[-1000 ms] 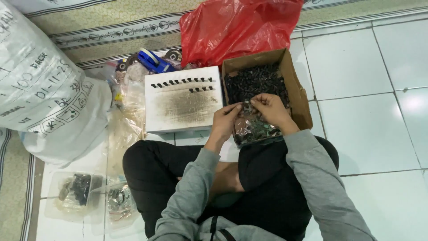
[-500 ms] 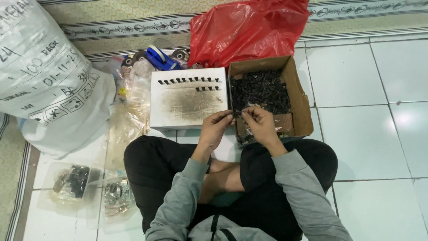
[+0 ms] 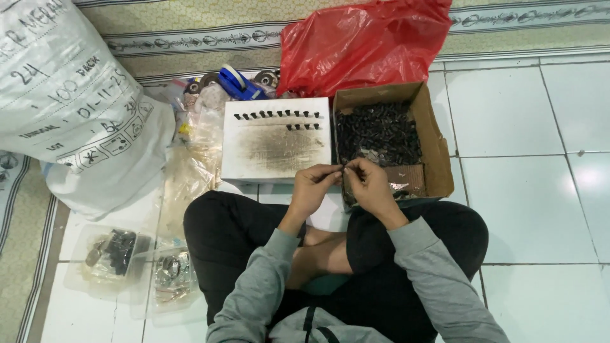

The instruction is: Manually inserting small black components into a white template board while sitting on the floor.

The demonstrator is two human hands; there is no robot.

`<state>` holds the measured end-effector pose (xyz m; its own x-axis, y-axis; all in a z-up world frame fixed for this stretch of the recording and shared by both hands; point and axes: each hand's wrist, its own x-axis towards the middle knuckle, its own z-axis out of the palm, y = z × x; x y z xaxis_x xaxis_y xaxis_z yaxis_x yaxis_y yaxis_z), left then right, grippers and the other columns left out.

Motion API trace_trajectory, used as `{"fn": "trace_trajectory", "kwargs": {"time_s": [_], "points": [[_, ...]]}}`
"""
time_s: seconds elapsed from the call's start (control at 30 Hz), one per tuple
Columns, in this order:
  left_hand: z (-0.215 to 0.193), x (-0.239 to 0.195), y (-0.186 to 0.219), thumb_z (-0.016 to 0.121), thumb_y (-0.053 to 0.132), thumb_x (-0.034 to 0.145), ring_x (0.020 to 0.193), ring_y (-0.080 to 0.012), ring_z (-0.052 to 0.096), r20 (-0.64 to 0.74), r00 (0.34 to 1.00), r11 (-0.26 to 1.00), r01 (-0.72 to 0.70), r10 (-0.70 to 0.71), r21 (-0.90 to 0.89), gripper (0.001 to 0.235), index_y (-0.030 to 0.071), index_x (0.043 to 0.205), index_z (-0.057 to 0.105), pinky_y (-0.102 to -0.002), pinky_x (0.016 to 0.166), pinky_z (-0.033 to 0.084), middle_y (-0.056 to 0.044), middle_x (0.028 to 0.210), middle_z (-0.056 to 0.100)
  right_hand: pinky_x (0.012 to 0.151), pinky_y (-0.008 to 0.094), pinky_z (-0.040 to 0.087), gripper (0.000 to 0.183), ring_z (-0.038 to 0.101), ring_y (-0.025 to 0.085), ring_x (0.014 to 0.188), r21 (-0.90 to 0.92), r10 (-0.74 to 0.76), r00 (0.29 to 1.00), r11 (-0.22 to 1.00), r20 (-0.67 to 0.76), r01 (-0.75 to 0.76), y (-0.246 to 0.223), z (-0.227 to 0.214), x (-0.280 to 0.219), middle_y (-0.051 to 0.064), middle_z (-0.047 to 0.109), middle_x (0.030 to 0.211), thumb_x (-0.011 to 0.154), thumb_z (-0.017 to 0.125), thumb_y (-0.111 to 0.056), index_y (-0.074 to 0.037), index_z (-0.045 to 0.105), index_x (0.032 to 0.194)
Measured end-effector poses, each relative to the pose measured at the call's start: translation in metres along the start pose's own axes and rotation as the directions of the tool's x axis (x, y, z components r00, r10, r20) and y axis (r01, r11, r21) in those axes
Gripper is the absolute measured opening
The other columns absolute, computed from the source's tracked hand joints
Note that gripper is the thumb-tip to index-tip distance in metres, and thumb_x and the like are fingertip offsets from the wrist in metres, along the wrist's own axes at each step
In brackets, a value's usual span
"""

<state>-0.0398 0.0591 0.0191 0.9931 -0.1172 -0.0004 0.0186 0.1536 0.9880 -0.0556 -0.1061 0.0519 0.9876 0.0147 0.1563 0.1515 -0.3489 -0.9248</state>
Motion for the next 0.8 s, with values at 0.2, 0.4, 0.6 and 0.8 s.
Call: {"fn": "trace_trajectory", "kwargs": {"time_s": [0.2,0.4,0.6,0.8], "points": [[-0.008,-0.001,-0.012,0.078,0.000,0.090,0.085,-0.0184,0.072,0.026,0.999,0.999,0.021,-0.019,-0.050,0.019,0.003,0.109,0.079,-0.033,0.075,0.064,-0.016,0.093,0.078,0.060,0.036,0.055,0.010,0.065,0.019,0.072,0.068,0.110,0.994,0.992,0.009,-0.110,0.003,0.009,-0.006,0.019,0.072,0.078,0.097,0.068,-0.005,0.003,0.074,0.099],[-0.011,-0.005,-0.019,0.076,-0.002,0.090,0.086,-0.0209,0.073,0.004,1.000,0.998,0.025,-0.025,-0.056,0.018,0.001,0.108,0.079,-0.035,0.074,0.064,-0.019,0.093,0.077,0.058,0.031,0.053,0.009,0.060,0.014,0.070,0.149,0.196,0.981,0.970,-0.004,-0.194,0.013,0.015,-0.007,0.014,0.070,0.074,0.095,0.071,-0.005,0.003,0.075,0.095],[-0.016,-0.004,-0.014,0.070,-0.001,0.095,0.083,-0.0229,0.074,0.015,0.999,0.993,0.040,-0.039,-0.110,0.022,-0.003,0.116,0.074,-0.036,0.073,0.066,-0.023,0.093,0.076,0.055,0.028,0.052,0.009,0.059,0.012,0.067,0.197,0.160,0.986,0.969,-0.057,-0.146,0.021,0.020,0.000,0.011,0.067,0.071,0.094,0.074,-0.005,0.004,0.074,0.092],[-0.021,-0.008,-0.029,0.073,0.002,0.094,0.079,-0.0215,0.074,-0.008,0.992,0.988,0.123,-0.124,-0.091,0.020,-0.004,0.113,0.075,-0.035,0.069,0.065,-0.023,0.093,0.077,0.056,0.028,0.053,0.011,0.060,0.013,0.067,0.163,0.197,0.980,0.968,-0.036,-0.189,0.022,0.024,-0.007,0.012,0.067,0.072,0.095,0.072,-0.006,0.005,0.073,0.094]]}}
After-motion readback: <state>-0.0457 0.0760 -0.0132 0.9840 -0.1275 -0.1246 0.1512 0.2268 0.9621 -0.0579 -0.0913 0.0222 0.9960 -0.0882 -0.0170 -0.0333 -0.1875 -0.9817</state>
